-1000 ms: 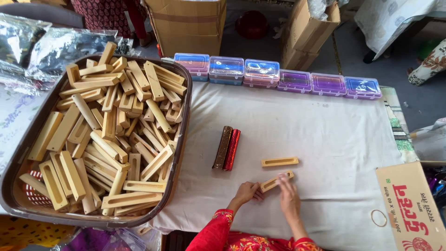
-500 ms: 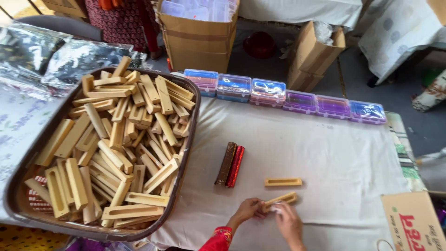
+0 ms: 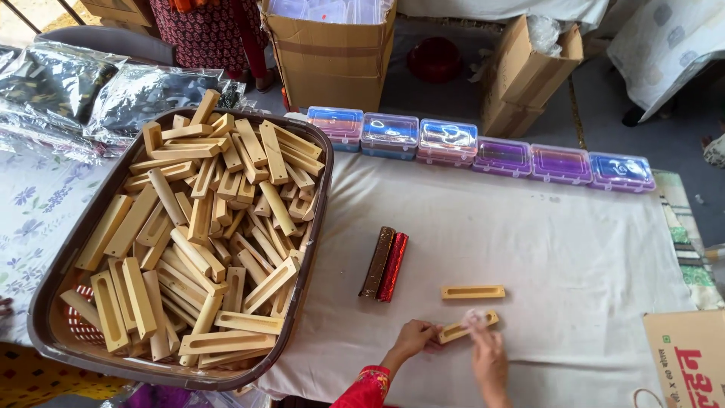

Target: The recorder is assembling small wooden frame components, wrapping them in foil, and placing them in containers.

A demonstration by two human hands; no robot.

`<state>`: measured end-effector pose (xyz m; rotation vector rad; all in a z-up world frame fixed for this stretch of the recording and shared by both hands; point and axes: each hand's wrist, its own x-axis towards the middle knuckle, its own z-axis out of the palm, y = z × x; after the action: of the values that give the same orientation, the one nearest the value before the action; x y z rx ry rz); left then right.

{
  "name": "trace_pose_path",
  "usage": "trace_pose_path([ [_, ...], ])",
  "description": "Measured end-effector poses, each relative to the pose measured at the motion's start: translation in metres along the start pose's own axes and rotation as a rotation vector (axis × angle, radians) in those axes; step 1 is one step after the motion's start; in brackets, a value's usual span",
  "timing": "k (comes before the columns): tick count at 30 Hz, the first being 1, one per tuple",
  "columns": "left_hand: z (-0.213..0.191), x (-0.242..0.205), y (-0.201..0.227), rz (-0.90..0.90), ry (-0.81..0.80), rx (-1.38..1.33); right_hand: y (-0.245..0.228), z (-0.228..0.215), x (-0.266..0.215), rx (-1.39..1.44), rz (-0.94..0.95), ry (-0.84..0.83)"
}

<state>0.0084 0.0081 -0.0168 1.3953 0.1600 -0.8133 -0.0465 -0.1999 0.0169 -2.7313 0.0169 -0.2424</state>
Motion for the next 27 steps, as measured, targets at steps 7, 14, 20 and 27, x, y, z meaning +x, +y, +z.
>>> trace_pose_path([
  [7, -0.001, -0.042, 0.053, 0.054, 0.032, -0.013, 0.003, 0.012, 0.012, -0.007, 0.094, 0.114],
  [14, -0.004, -0.025, 0.028, 0.128, -0.029, -0.053, -0.033, 0.007, -0.005, 0.045, -0.139, 0.017],
  [20, -0.001, -0.034, 0.039, 0.113, 0.0, -0.033, -0.019, -0.039, 0.02, -0.032, 0.112, 0.065],
  [27, -0.002, -0.028, 0.028, 0.102, -0.013, -0.047, -0.036, 0.006, 0.003, 0.039, -0.065, 0.148],
])
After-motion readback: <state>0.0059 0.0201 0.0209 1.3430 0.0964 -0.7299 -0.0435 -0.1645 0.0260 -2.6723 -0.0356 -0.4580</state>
